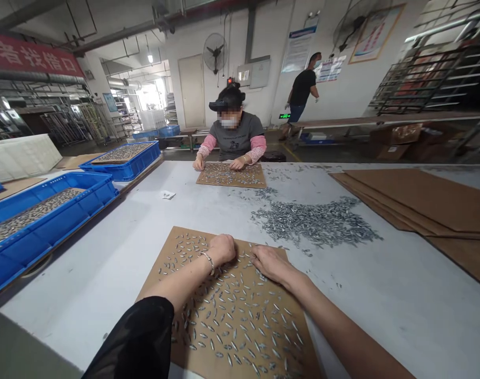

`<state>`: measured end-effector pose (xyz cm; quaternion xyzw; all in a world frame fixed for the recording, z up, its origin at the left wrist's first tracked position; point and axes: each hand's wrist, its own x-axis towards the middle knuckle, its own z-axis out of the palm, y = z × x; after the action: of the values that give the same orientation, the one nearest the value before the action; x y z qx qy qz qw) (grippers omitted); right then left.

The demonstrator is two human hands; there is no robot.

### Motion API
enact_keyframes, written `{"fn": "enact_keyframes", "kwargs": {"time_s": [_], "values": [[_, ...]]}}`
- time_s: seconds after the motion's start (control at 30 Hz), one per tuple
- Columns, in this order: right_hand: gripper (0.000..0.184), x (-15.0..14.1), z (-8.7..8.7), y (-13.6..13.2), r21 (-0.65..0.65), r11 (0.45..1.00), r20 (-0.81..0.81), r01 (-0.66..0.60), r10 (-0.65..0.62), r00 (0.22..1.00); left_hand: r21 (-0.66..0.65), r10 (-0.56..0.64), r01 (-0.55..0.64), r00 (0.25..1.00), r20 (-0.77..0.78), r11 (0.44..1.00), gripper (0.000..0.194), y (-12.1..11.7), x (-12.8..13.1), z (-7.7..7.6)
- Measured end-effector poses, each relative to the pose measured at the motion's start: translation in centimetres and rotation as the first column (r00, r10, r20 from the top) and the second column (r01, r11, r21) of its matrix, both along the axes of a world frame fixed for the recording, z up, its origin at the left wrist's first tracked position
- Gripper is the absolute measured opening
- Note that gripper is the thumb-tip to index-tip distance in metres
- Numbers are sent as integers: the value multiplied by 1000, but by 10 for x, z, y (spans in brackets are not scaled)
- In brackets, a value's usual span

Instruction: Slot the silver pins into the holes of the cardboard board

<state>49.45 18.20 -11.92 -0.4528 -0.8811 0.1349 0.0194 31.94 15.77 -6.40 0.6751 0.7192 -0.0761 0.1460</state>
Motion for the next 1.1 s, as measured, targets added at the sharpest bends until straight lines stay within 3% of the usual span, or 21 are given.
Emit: {"fn": "enact_keyframes", "kwargs": {"time_s": [0.3, 0.63, 0.7, 0.87, 1.1], "values": [[19, 3, 11, -6, 5, 1000, 23, -4, 4, 1000, -9, 27, -27, 1000, -14, 1000, 36, 1, 4, -6], [30, -11, 11, -61, 202, 975, 124, -89, 65, 990, 50, -28, 29, 999, -16, 998, 37, -1, 0, 0], [29, -4, 12, -59, 184, 980, 97, -69, 52, 994, 76, -46, 47, 999, -11, 996, 36, -2, -4, 2], [29, 28, 24, -40, 145, 982, 21, 124, -128, 992, 156, -145, 139, 989, 27, 978, 31, -12, -7, 9], [25, 13, 21, -37, 26, 996, 83, 87, -89, 993, 115, -332, 322, 939, 91, 940, 23, -27, 20, -4]]}}
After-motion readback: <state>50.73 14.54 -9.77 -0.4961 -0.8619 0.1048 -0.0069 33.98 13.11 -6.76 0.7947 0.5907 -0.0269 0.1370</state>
